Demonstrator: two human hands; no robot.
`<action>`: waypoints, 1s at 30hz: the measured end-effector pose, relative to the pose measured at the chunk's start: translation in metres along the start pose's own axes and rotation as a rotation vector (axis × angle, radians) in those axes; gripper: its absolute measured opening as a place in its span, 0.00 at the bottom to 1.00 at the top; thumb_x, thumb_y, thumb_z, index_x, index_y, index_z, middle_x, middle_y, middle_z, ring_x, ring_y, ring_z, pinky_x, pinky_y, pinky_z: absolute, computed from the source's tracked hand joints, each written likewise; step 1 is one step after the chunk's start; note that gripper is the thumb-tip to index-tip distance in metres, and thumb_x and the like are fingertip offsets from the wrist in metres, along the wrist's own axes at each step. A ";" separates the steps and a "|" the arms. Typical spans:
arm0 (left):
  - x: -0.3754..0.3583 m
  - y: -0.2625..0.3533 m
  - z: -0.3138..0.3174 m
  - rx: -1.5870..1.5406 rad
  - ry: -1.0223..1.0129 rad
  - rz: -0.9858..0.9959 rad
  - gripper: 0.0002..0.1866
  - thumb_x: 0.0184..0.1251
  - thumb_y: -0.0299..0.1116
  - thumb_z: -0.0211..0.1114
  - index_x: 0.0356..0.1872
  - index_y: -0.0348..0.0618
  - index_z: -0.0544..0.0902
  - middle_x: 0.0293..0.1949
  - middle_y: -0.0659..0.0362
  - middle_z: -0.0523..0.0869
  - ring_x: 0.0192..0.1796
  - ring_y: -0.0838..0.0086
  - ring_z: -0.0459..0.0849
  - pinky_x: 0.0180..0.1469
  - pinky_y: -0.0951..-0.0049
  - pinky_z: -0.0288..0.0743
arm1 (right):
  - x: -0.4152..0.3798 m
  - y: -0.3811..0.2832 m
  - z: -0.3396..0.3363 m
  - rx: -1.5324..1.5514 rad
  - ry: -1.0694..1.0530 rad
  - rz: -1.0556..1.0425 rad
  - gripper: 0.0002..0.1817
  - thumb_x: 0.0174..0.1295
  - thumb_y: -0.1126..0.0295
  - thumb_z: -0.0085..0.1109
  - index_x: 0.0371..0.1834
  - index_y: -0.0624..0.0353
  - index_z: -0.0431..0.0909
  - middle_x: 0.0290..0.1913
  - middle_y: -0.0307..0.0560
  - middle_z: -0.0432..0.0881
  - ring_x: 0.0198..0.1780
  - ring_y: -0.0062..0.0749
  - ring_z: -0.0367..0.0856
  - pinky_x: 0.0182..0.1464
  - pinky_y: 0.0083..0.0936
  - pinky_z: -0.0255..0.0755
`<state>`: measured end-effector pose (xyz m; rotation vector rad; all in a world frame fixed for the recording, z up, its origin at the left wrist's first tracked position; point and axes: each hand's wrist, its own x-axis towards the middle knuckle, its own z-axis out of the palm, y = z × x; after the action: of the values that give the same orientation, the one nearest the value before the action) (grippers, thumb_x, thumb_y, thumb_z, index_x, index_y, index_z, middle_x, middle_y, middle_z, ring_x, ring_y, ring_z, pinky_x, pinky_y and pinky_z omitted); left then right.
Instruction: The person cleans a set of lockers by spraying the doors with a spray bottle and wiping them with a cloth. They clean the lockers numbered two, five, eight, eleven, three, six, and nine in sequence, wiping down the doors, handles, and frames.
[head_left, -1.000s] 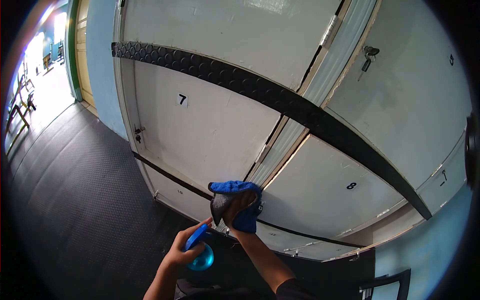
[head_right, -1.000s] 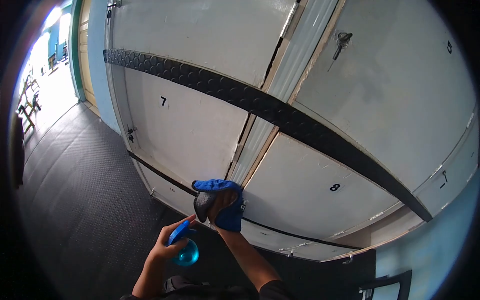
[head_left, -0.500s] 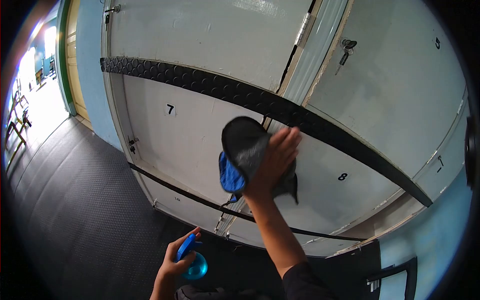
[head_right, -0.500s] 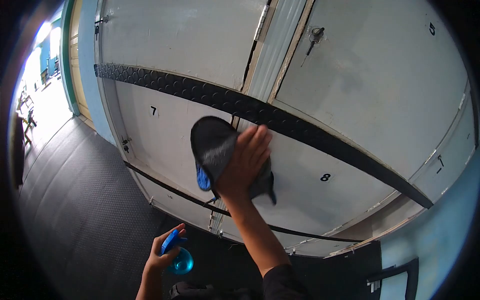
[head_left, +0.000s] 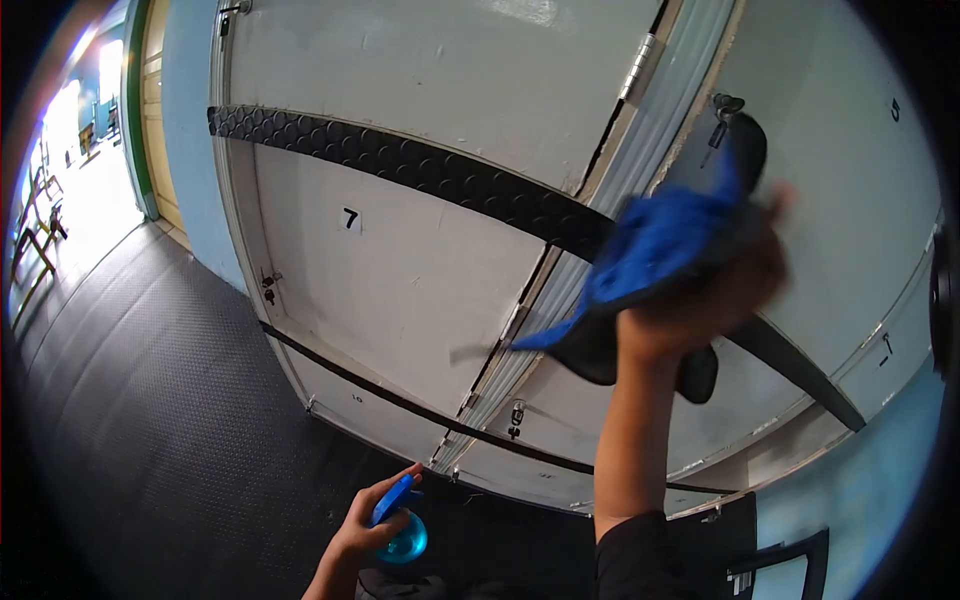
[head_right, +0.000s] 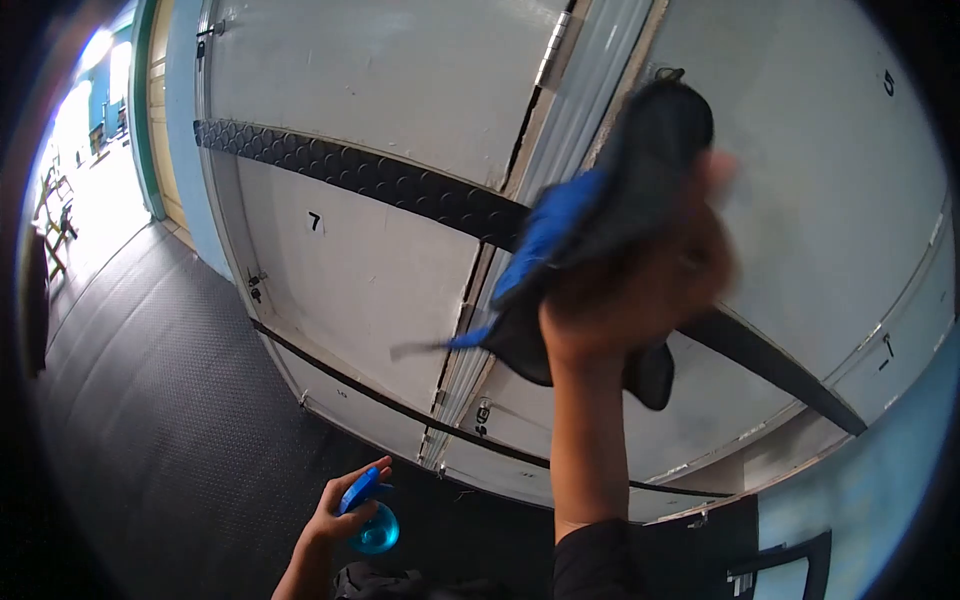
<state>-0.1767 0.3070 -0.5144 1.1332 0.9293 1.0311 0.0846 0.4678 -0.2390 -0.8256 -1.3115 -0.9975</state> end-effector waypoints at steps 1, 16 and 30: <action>0.000 -0.002 -0.002 -0.003 0.001 -0.002 0.45 0.39 0.29 0.62 0.71 0.42 0.75 0.69 0.48 0.79 0.74 0.55 0.73 0.77 0.49 0.61 | -0.011 -0.010 0.014 0.207 -0.199 0.200 0.41 0.67 0.44 0.56 0.76 0.62 0.66 0.63 0.60 0.72 0.68 0.49 0.66 0.59 0.32 0.60; 0.002 -0.006 0.005 0.007 -0.004 0.046 0.44 0.40 0.27 0.60 0.71 0.38 0.75 0.69 0.47 0.79 0.74 0.57 0.74 0.76 0.54 0.62 | -0.150 -0.051 -0.008 0.142 -0.575 -0.057 0.27 0.63 0.72 0.55 0.65 0.74 0.72 0.60 0.71 0.75 0.64 0.70 0.72 0.69 0.58 0.62; -0.018 -0.013 0.009 0.062 -0.002 0.015 0.43 0.43 0.26 0.59 0.72 0.40 0.74 0.67 0.49 0.81 0.72 0.61 0.76 0.74 0.60 0.63 | -0.346 -0.094 -0.055 0.088 -0.913 0.036 0.24 0.68 0.71 0.52 0.68 0.62 0.73 0.65 0.51 0.80 0.66 0.39 0.80 0.69 0.36 0.71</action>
<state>-0.1706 0.2859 -0.5245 1.1937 0.9577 1.0194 0.0231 0.4225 -0.5933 -1.3014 -2.0734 -0.5128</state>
